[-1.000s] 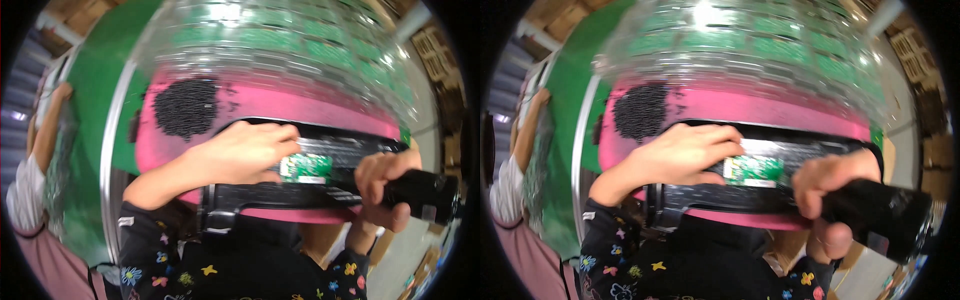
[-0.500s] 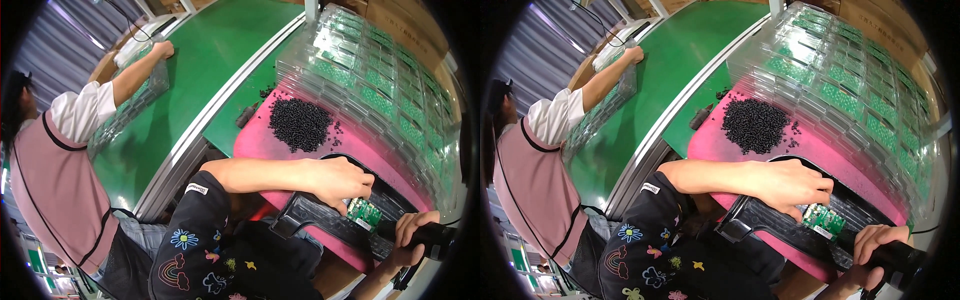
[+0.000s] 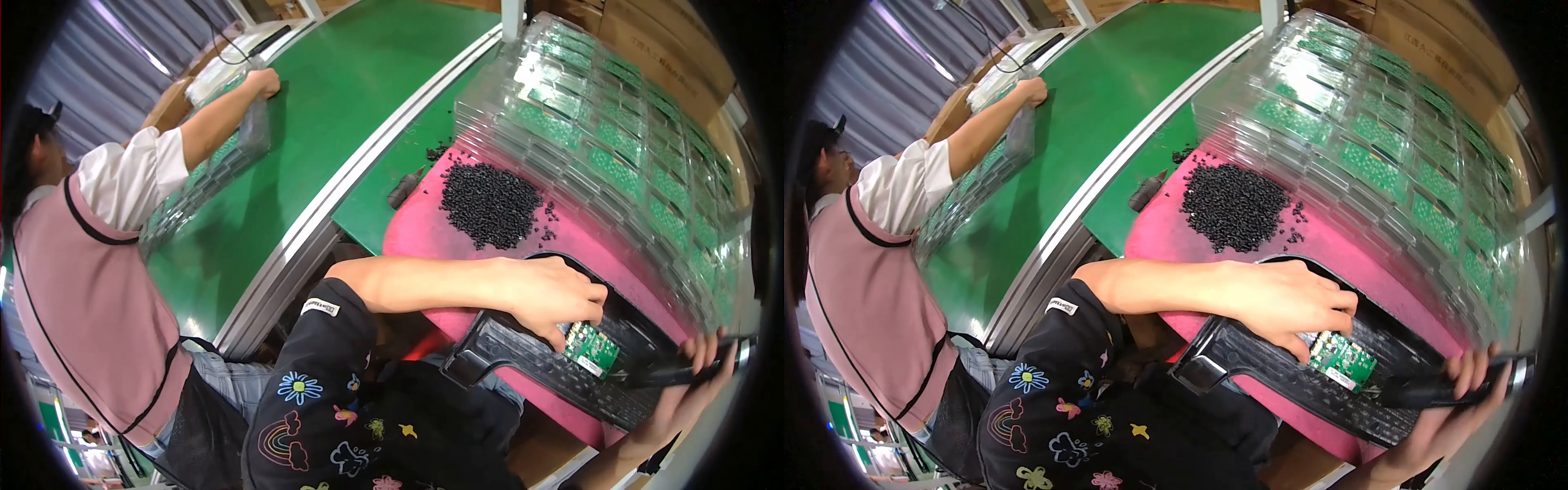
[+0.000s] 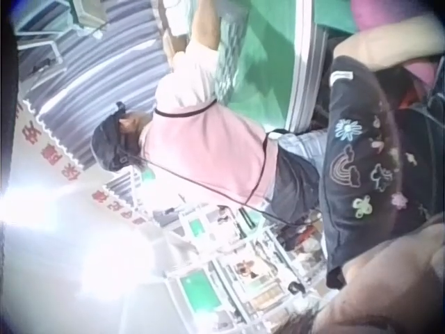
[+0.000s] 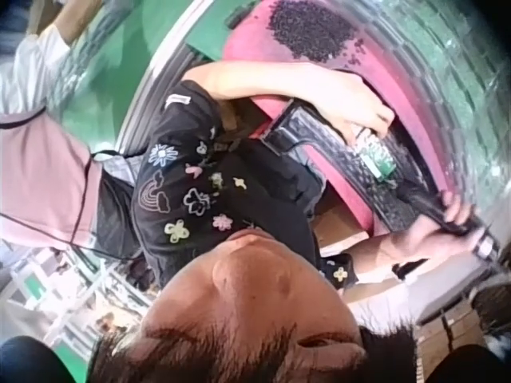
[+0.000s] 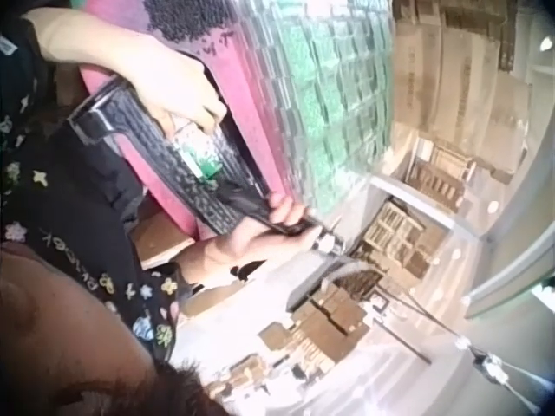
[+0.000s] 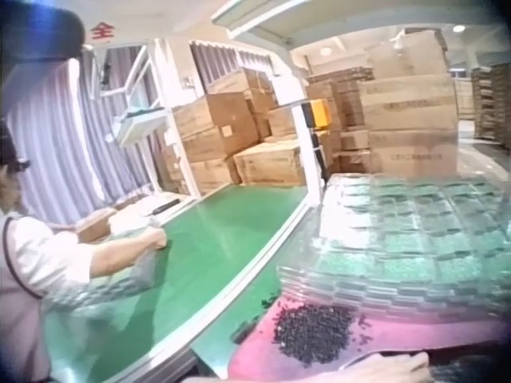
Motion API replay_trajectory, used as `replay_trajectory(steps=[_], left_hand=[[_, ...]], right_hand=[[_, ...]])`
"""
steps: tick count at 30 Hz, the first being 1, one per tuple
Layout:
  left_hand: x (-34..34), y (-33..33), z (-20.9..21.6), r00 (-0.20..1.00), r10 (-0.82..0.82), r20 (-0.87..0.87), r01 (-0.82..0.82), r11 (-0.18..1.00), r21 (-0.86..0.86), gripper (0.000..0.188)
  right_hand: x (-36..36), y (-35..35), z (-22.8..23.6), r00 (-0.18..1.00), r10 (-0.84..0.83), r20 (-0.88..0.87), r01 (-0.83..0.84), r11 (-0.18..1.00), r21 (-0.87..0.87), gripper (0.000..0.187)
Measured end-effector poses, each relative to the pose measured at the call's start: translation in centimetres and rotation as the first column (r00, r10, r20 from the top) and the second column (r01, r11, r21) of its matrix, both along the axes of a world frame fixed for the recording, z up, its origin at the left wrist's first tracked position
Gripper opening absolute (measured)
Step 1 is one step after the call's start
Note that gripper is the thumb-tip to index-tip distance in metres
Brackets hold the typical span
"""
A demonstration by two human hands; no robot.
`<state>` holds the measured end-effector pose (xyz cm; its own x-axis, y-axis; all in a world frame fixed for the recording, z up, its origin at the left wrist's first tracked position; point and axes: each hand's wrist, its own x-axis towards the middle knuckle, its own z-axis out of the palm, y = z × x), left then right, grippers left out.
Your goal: Assembling electronic components into a plastic housing on a production line.
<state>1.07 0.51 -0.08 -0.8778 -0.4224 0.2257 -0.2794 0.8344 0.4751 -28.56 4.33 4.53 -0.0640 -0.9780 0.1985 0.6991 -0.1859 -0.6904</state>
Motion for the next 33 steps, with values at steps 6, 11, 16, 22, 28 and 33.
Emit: replay_trajectory(steps=[6,11,16,22,28,33], left_hand=[[-1.0,-1.0,0.3,0.981,-0.014,-0.195,0.006,0.999,-0.042,0.032],[0.1,-1.2,3.3,0.932,0.278,-0.231,-0.332,0.913,-0.238,0.032],[0.0,-2.9,1.5,0.952,0.299,0.074,-0.267,0.92,-0.286,0.021],[0.1,-0.6,4.8,0.902,0.421,0.097,-0.392,0.891,-0.229,0.019],[4.4,4.0,8.1,0.821,0.349,-0.451,-0.551,0.689,-0.47,0.027],[9.7,4.6,7.7,0.237,0.554,-0.798,-0.941,0.337,-0.046,0.033]], right_hand=[[-2.4,0.5,1.5,0.875,-0.444,0.196,0.344,0.852,0.396,0.053],[-0.5,6.0,-1.1,0.918,-0.31,-0.248,0.329,0.943,0.041,0.038],[-0.1,9.2,-2.5,0.676,-0.597,-0.432,0.543,0.8,-0.257,0.063],[-1.8,10.3,-5.1,0.481,-0.771,-0.416,0.432,0.622,-0.653,0.04],[-3.0,12.1,-7.9,0.424,-0.825,-0.374,0.452,0.551,-0.701,0.038],[-2.5,8.4,-11.0,0.442,-0.776,-0.449,0.533,0.63,-0.565,0.044]])
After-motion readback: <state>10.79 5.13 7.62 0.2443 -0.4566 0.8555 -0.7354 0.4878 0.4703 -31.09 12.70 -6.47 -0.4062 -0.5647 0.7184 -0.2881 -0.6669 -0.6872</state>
